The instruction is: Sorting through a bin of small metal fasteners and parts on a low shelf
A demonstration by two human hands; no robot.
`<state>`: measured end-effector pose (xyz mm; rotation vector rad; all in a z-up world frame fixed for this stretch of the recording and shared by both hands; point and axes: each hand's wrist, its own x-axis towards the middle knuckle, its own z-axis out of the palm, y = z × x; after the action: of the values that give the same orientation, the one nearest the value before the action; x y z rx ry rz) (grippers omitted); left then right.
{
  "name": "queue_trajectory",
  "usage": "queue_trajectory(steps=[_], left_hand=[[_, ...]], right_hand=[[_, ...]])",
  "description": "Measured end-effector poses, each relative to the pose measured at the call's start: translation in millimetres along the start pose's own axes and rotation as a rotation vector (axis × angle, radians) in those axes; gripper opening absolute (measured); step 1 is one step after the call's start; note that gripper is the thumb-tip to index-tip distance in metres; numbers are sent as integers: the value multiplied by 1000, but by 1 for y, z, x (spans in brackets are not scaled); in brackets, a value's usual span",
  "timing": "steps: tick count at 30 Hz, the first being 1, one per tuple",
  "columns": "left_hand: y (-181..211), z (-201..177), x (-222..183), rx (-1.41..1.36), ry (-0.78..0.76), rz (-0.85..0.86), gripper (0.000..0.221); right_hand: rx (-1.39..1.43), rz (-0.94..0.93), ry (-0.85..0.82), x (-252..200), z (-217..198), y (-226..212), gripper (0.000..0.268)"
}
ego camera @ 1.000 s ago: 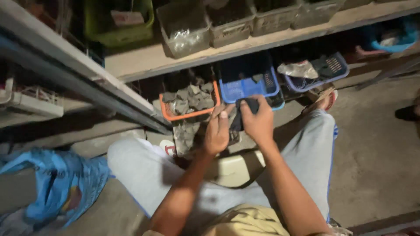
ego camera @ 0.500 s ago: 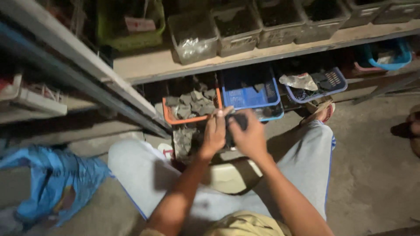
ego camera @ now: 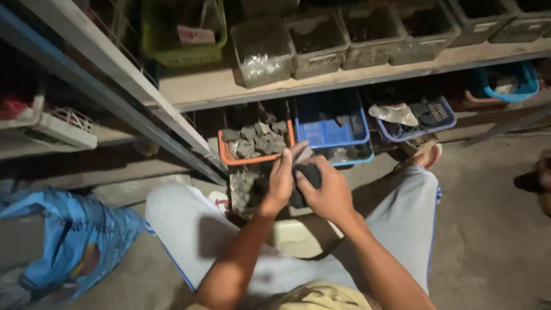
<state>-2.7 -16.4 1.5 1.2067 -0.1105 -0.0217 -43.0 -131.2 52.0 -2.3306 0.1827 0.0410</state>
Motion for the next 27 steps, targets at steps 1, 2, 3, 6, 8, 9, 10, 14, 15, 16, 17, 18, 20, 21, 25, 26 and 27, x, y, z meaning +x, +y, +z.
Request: queue_trajectory(steps=[1,2,3,6,8,9,10,14,15,16,17,18,20,21,25,26,27], left_hand=[[-8,-6,6,3,-6,7,58],[-19,-11,9,-174,4,-69,52],[-30,-17,13,-352,13,-146,48],[-18,-22,16,-587,0,-174,42],[-18,-21,15,-625,14,-203,41],[-18,-21,16,-664,23,-234,41],[-21,-22,18,-660,22,-237,41],[-25,-22,18,-710,59,-341,33],[-23,-21,16,-714,57,-346,32],[-20,-22,15,-707,62,-349,32],[-16,-23,14,-704,52,-347,33],[-14,-22,15,-706,38,-347,33],[-17,-23,16,-698,36,-338,34],[-20,-23,16,-693,33,-327,35],[-25,-21,13,-695,23,-281,35],[-20,-18,12,-628,59,-272,34],[-15,-15,10,-561,94,-263,33]], right_hand=[[4,-4,8,-1,-3,1,38],[60,29,18,-3,-6,4,36],[117,62,29,-5,-9,6,34],[194,57,96,-11,4,33,32],[226,65,108,-15,10,39,32],[256,76,123,-17,13,42,33],[259,79,124,-17,14,42,33],[302,32,134,-16,17,43,35],[317,14,148,-16,17,43,36],[324,17,144,-17,18,41,36],[327,-5,149,-18,19,39,36],[326,-27,158,-18,17,39,35],[334,-39,170,-19,19,39,35],[339,-54,182,-19,20,40,34],[289,-104,211,-29,17,17,37],[276,-193,240,-30,19,13,34],[262,-282,268,-31,20,8,32]])
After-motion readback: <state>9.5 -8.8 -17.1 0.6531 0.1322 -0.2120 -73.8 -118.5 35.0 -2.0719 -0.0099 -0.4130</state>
